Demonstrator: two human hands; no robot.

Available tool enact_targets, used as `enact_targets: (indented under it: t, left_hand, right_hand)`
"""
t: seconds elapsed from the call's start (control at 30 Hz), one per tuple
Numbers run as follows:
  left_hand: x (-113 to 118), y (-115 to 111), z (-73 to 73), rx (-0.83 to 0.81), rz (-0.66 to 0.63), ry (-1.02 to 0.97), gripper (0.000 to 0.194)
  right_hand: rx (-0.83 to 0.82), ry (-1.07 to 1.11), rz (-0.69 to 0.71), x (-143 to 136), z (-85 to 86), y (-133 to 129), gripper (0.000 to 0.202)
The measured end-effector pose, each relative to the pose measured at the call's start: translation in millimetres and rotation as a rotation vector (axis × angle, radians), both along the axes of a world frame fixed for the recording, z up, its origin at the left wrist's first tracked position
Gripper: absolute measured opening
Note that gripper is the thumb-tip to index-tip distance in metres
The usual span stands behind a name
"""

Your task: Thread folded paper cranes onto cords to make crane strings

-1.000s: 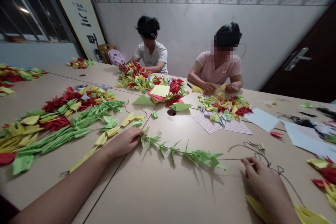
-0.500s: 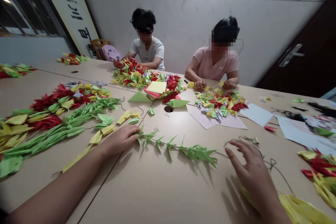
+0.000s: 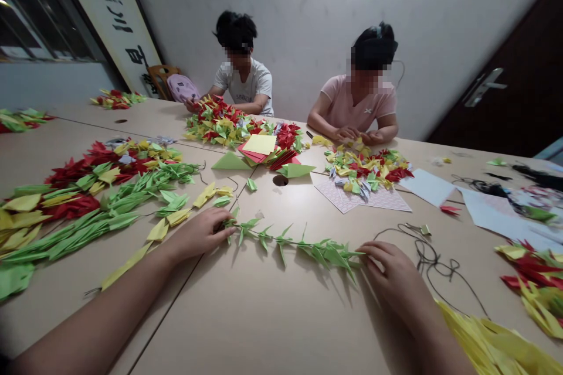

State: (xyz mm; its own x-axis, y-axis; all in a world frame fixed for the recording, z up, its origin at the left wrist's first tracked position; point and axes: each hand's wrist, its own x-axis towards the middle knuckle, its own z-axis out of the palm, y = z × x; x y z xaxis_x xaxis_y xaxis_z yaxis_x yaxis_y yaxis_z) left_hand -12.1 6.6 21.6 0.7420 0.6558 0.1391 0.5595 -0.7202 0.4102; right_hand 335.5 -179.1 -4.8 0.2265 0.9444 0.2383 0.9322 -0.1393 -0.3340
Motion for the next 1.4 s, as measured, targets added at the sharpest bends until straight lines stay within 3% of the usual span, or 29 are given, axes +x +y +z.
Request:
enact_targets:
  t: [0.13,0.33,0.53,0.63,0.8,1.13,1.27,1.4]
  left_hand:
    - [-0.1,-0.1,-0.5,0.002,0.009,-0.001,0.022]
    - [-0.4,0.1,-1.7,0.001,0.014,0.000,0.021]
    - [0.0,-0.1,-0.5,-0.007,0.015,0.006,0.022]
    - [0.4,-0.3,0.0,-0.005,0.015,0.002,0.021]
    - [0.3,-0.6,0.0,-0.009,0.011,0.001,0.022]
    - [-0.6,0.2,-0.3,-0.006,0.006,0.011,0.024]
    - [-1.0,0.7,-1.9,-0.003,0.011,0.019,0.024]
    - [-0.6,0.6,-2.0,-0.007,0.006,0.019,0.024]
  right_hand:
    - [0.022,0.078,-0.046,-8.4,7.1,-4.0,0.036]
    - [0.043,0.149,0.005,-26.5,14.9,-2.4,0.034]
    - [0.087,0.163,-0.053,-18.6,18.2,-5.5,0.037]
    - [-0.001,0.175,-0.019,-22.4,19.0,-6.3,0.033]
    - [-0.007,0.143,0.023,-17.8,16.7,-6.6,0.029]
    - [0.014,0.056,-0.150,6.4,16.6,-18.4,0.032]
    - [0.143,0.032,-0.127,-8.5,16.5,-8.5,0.039]
    - [0.133,-0.067,-0.024,-33.9,13.2,5.2,0.042]
